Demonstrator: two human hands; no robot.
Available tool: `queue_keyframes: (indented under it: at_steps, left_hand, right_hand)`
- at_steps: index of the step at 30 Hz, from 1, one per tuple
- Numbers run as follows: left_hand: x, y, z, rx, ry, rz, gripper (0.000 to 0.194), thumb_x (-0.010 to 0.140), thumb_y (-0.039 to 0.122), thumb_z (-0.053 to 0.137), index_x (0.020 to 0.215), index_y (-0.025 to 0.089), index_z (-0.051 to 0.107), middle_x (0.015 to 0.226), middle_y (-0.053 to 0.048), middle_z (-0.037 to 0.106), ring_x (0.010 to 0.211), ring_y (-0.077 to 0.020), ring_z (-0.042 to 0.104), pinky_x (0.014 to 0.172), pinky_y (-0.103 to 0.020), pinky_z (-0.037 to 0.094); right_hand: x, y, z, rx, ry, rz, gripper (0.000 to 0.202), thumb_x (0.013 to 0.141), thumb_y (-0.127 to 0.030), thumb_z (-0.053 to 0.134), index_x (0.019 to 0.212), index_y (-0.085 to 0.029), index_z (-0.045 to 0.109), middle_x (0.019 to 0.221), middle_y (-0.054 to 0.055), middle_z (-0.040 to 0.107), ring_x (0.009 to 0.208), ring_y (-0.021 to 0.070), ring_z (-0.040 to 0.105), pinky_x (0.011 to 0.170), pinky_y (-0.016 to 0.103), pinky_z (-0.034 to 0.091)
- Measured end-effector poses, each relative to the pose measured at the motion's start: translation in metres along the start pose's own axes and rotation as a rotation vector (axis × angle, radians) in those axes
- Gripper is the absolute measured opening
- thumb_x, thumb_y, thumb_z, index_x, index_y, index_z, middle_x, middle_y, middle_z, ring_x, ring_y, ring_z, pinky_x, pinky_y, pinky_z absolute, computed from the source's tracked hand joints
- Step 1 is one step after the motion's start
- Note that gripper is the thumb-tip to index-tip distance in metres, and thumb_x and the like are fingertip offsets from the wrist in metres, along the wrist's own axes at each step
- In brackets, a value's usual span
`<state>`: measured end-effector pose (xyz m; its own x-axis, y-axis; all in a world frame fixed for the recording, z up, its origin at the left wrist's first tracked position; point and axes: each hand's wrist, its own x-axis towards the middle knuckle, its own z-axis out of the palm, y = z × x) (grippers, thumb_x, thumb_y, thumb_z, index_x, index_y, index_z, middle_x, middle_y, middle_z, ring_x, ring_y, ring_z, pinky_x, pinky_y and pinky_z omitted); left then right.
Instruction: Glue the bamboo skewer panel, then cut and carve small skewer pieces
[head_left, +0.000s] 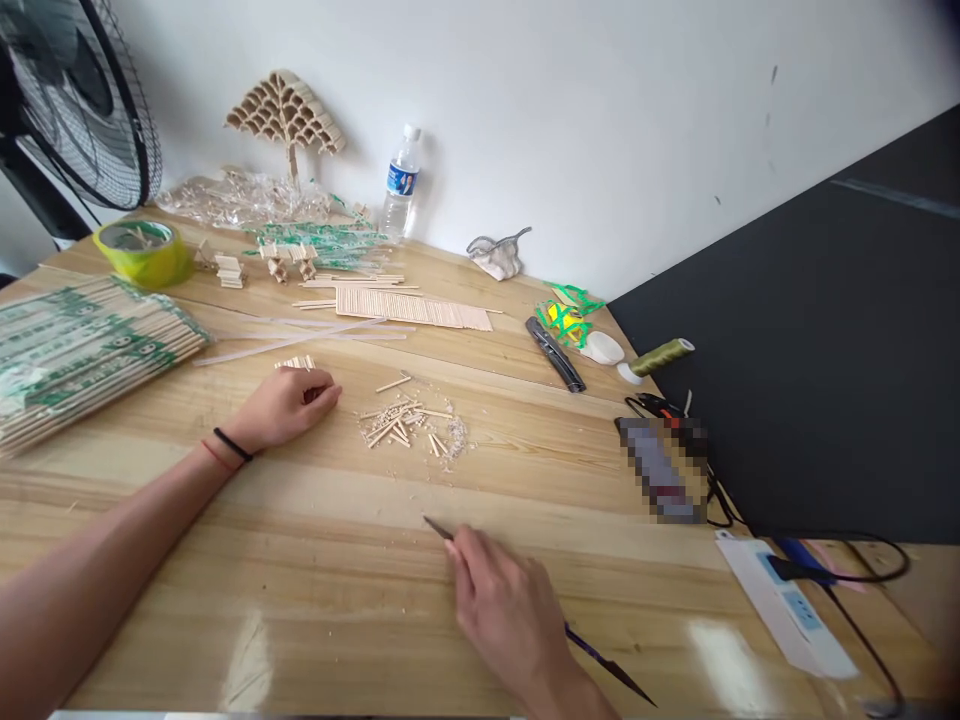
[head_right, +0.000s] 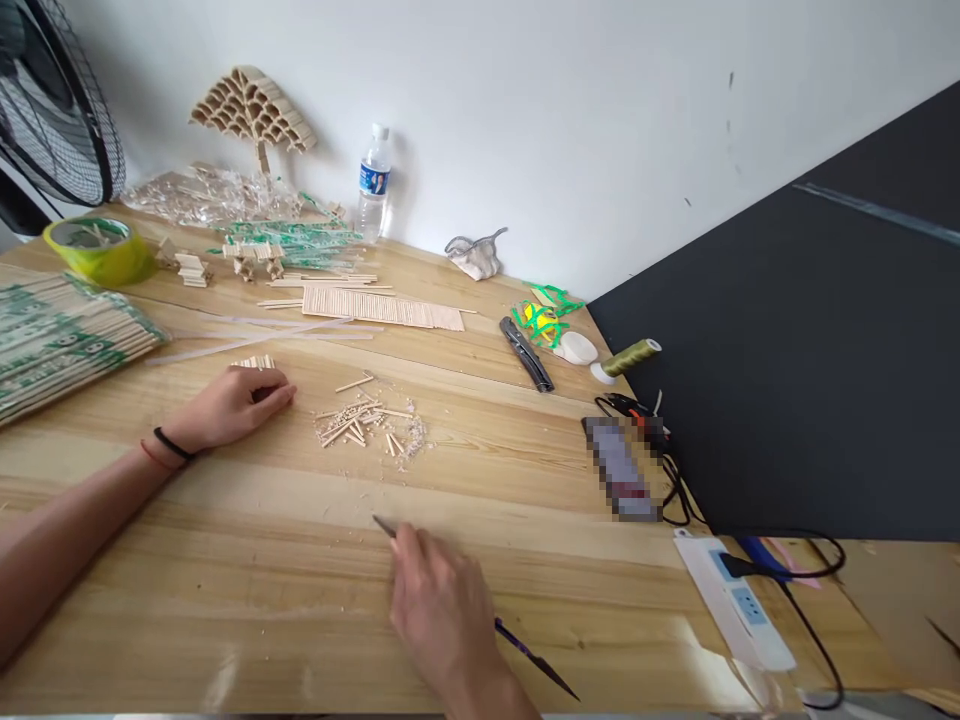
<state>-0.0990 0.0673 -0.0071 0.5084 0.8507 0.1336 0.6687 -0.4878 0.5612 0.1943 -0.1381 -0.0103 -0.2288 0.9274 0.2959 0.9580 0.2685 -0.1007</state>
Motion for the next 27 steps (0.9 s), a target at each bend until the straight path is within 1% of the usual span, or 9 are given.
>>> queue_keyframes:
  at_steps: [4,8,13,16,18,20,24,27]
  left_hand:
    - [0.0,0.001,0.001,-0.004,0.003,-0.004,0.039,0.094,0.045,0.043,0.065,0.021,0.053,0.06,0.0,0.055,0.058,-0.0146,0.047,0.061,-0.029,0.034]
    - [0.001,0.004,0.001,-0.02,0.004,-0.004,0.037,0.093,0.043,0.045,0.063,0.021,0.05,0.058,0.001,0.051,0.057,-0.0138,0.044,0.06,-0.029,0.032]
    - [0.001,0.005,0.003,-0.02,0.024,-0.004,0.036,0.092,0.041,0.045,0.061,0.021,0.048,0.056,0.001,0.047,0.055,-0.0133,0.04,0.059,-0.029,0.029]
    - [0.0,0.003,0.004,-0.032,0.031,0.016,0.036,0.091,0.04,0.045,0.061,0.021,0.047,0.056,0.002,0.045,0.055,-0.013,0.038,0.06,-0.03,0.028]
    - [0.0,0.002,0.006,-0.031,0.041,0.027,0.035,0.091,0.039,0.046,0.061,0.021,0.045,0.057,0.002,0.044,0.056,-0.0129,0.037,0.06,-0.03,0.028]
    - [0.0,0.001,0.006,-0.028,0.052,0.029,0.035,0.091,0.039,0.046,0.061,0.021,0.045,0.057,0.002,0.043,0.056,-0.0129,0.037,0.06,-0.03,0.029]
    - [0.0,0.001,0.006,-0.031,0.055,0.041,0.035,0.091,0.038,0.046,0.061,0.021,0.048,0.056,0.002,0.046,0.055,-0.0131,0.038,0.06,-0.03,0.029]
    - [0.0,0.001,0.006,-0.015,0.044,0.043,0.035,0.091,0.038,0.046,0.062,0.02,0.051,0.057,0.0,0.05,0.056,-0.0136,0.04,0.061,-0.03,0.03]
  right_hand:
    - [0.004,-0.007,-0.004,0.031,0.034,-0.051,0.03,0.105,-0.016,0.043,0.078,-0.022,0.054,0.062,-0.003,0.061,0.05,0.0117,0.054,0.052,0.029,0.029]
    - [0.008,-0.002,0.0,0.097,-0.006,-0.21,0.029,0.105,-0.014,0.044,0.079,-0.022,0.055,0.065,-0.003,0.061,0.055,0.0128,0.055,0.056,0.029,0.03]
    - [0.017,-0.004,0.006,0.06,-0.011,-0.179,0.029,0.105,-0.017,0.045,0.078,-0.022,0.055,0.064,-0.003,0.061,0.054,0.0131,0.054,0.054,0.03,0.028]
    - [0.019,-0.008,0.005,0.064,-0.028,-0.238,0.03,0.105,-0.016,0.043,0.079,-0.021,0.056,0.064,-0.003,0.06,0.055,0.0128,0.054,0.054,0.029,0.029]
    - [0.02,-0.008,0.004,0.038,-0.01,-0.248,0.031,0.106,-0.016,0.043,0.078,-0.021,0.055,0.063,-0.002,0.06,0.053,0.0125,0.054,0.054,0.029,0.029]
    - [0.022,-0.006,0.003,-0.003,0.02,-0.222,0.032,0.106,-0.017,0.043,0.077,-0.021,0.055,0.063,-0.002,0.06,0.053,0.0125,0.054,0.053,0.029,0.029]
    - [0.025,-0.002,0.003,-0.011,-0.015,-0.26,0.031,0.105,-0.017,0.043,0.078,-0.021,0.056,0.063,-0.002,0.061,0.053,0.0125,0.054,0.053,0.03,0.029]
    - [0.024,0.001,0.003,-0.046,0.005,-0.24,0.031,0.105,-0.017,0.045,0.076,-0.021,0.056,0.063,-0.002,0.061,0.052,0.012,0.055,0.052,0.03,0.029]
